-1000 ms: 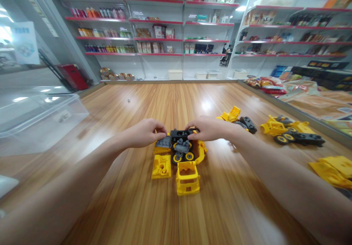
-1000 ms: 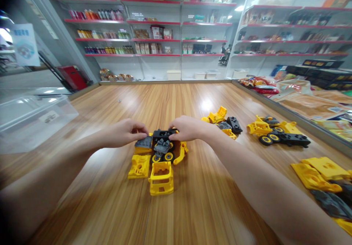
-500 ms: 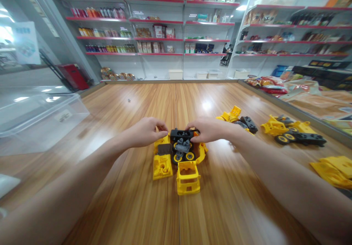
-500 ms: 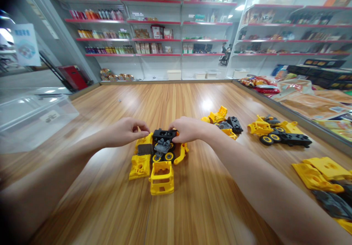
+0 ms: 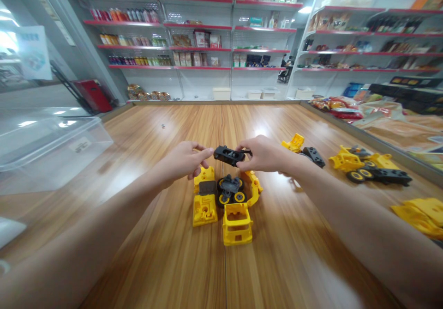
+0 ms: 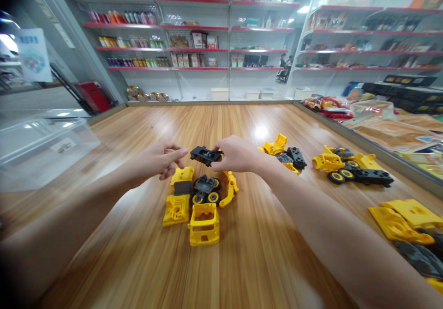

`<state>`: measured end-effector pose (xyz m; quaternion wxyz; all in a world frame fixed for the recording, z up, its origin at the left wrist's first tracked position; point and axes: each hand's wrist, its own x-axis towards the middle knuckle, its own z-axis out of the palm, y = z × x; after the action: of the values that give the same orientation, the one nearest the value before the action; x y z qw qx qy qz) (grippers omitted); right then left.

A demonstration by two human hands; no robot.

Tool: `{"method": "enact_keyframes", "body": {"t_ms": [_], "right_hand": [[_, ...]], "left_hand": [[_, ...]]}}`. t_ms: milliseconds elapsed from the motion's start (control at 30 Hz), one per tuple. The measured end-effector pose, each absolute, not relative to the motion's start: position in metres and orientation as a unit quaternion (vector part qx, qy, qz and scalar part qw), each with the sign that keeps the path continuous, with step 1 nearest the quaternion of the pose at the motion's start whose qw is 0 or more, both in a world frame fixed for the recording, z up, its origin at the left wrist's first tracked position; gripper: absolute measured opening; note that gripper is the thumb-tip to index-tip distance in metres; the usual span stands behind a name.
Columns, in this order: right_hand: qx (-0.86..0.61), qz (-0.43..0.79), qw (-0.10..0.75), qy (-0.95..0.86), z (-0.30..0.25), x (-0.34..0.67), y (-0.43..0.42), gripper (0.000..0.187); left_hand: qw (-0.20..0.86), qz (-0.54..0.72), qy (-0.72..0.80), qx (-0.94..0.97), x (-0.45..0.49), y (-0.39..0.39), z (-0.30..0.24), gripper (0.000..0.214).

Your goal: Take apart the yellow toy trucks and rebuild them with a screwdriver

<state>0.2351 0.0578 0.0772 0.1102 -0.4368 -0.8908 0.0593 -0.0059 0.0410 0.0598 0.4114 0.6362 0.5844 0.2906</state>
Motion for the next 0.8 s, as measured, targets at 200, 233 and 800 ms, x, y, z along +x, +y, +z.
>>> {"method": "enact_keyframes", "body": {"t_ms": [200,233,800], "right_hand": [[-0.437,0.057,0.160,-0.883,0.085,0.219,0.038,0.034],[-0.432,0.054,0.161,-0.886,0.087,0.216,0.034,0.033],[-0.288,0.079,-0.095,-0.950,0.099,0.205,-0.020,0.039]], "left_hand": [[0.655,0.336,0.475,0.482,0.012,0.024,0.066,0.038],[0.675,0.346,0.462,0.460,0.014,0.023,0.065,0.034],[0.642,0.407,0.479,0.439,0.007,0.034,0.057,0.016]]}}
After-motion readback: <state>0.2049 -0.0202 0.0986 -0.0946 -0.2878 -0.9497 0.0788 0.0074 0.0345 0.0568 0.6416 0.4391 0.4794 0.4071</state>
